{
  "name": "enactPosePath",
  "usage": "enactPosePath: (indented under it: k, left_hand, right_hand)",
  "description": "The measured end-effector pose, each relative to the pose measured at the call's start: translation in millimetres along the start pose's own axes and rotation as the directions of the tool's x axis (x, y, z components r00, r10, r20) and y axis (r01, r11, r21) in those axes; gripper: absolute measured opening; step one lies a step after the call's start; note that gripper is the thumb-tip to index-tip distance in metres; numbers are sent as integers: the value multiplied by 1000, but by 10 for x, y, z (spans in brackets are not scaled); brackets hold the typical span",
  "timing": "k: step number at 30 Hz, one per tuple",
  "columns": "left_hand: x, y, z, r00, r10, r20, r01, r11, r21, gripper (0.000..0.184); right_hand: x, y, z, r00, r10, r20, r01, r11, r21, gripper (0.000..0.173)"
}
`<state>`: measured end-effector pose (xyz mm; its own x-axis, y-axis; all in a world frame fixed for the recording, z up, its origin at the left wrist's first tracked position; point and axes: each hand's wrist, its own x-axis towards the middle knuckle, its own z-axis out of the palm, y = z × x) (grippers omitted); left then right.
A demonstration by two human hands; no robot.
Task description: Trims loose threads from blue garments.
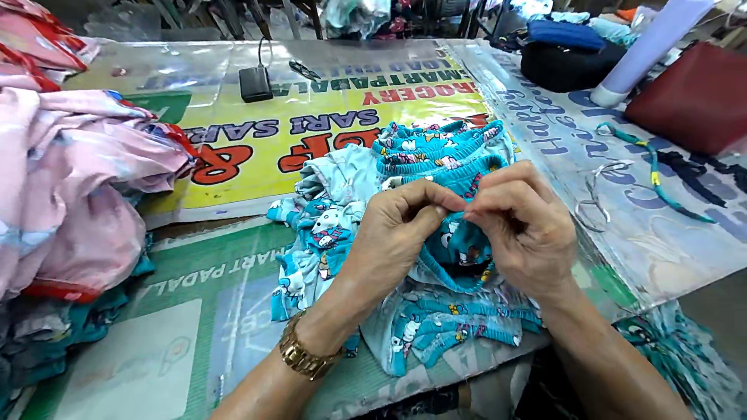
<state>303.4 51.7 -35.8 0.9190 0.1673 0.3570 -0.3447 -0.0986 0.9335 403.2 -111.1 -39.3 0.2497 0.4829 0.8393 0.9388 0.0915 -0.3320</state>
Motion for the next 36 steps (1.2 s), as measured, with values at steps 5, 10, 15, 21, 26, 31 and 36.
enactPosePath:
  k: [5,10,15,21,26,31,36]
  left_hand:
    - [4,29,-30,992,69,104,-71,997,12,13]
    - [-8,21,45,922,387,6,-345,815,465,11]
    - [1,-78,-12,886,463,2,-351,669,655,12]
    - [6,-1,-138,962,273,-31,-200,774,601,7]
    - [40,30,-172,959,284,-2,-230,780,583,7]
    - [53,20,-178,951,310,2,-278,849,449,6]
    - [51,19,-169,931,365,10,-336,843,420,6]
  right_hand:
    - [144,-51,-135,979,157,133,-177,972,152,7]
    - [211,-186,-109,976,177,128,-161,979,-128,8]
    - [112,-272,108,994,103,31,-82,913,-399,6]
    - [-69,-338,54,912,389,130,-353,905,-237,34]
    - [18,-342,-55,881,424,208,-383,900,-209,26]
    - [57,-308,-117,896,403,186,-370,910,-186,25]
    - [178,-298,-201,924,323,204,-271,931,-244,19]
